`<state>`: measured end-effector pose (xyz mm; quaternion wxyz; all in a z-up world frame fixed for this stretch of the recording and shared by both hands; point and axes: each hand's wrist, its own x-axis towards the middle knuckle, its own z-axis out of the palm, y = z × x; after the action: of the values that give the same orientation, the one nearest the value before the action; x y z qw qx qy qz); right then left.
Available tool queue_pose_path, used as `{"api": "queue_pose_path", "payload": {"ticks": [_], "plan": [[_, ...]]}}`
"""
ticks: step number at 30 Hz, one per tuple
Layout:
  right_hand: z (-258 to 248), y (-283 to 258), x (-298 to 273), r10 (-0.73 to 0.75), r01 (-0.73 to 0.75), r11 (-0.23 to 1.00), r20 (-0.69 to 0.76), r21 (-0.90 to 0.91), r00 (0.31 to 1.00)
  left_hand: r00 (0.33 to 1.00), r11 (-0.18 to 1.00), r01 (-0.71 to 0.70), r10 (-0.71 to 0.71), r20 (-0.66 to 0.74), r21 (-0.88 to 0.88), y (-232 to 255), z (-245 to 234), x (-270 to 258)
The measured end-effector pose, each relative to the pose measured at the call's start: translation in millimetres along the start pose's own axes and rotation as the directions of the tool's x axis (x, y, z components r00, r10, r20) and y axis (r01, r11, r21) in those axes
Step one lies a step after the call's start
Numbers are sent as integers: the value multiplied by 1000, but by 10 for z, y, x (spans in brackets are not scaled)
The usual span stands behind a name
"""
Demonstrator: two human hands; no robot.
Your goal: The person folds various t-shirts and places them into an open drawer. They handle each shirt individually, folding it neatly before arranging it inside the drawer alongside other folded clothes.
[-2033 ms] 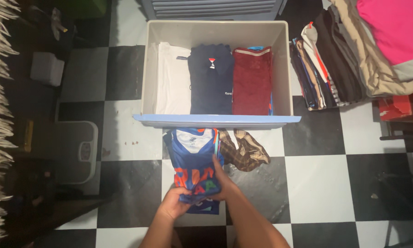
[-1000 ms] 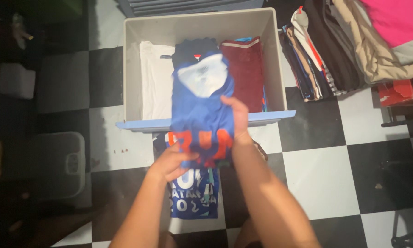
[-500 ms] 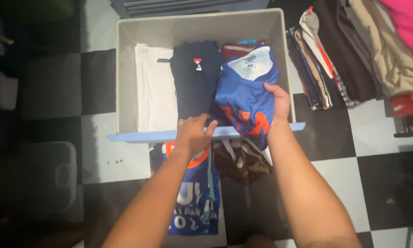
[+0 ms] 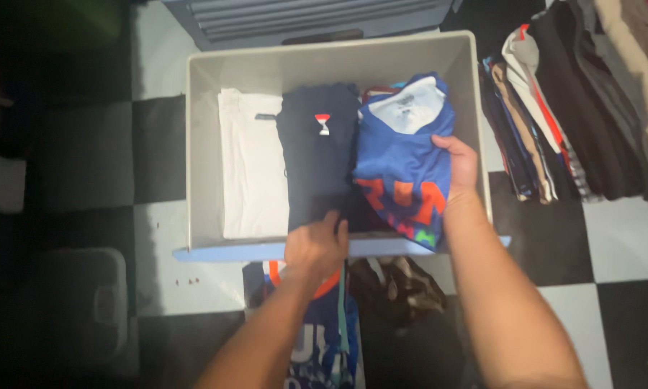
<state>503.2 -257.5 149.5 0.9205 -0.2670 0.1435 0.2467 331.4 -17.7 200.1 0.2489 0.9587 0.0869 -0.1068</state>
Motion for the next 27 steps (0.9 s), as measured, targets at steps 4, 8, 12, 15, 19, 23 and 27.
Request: {"api": "queue_pose_path", "payload": {"ticks": [4,8,12,15,19,23,27], "plan": [[-466,-16,511,-112,-30,915,-325,-403,939,1000,999,3,-3,5,35,-55,87,46],[-799,242,703,-390,-22,692,-400,-721,829,1000,999,17,-17,24,31,-19,55,78],[-1064,376,704,-556,69,425,-200,-903,807,998,999,33,-35,59,25,-39,44,73],[-1075,362,776,-652,267,338,-20,-903,758,997,999,37,-38,60,23,-32,55,69],[-743,440,618,-749,-202,38,-162,-979,642,990,996,62,-69,124,60,-59,91,83],[-360,389,528,-788,-152,-115,-3,-982,616,993,997,39,-47,107,72,-43,97,97],[-153,264,809,-811,-136,131,-185,-982,555,993,996,35,-44,108,85,-38,76,105]]}}
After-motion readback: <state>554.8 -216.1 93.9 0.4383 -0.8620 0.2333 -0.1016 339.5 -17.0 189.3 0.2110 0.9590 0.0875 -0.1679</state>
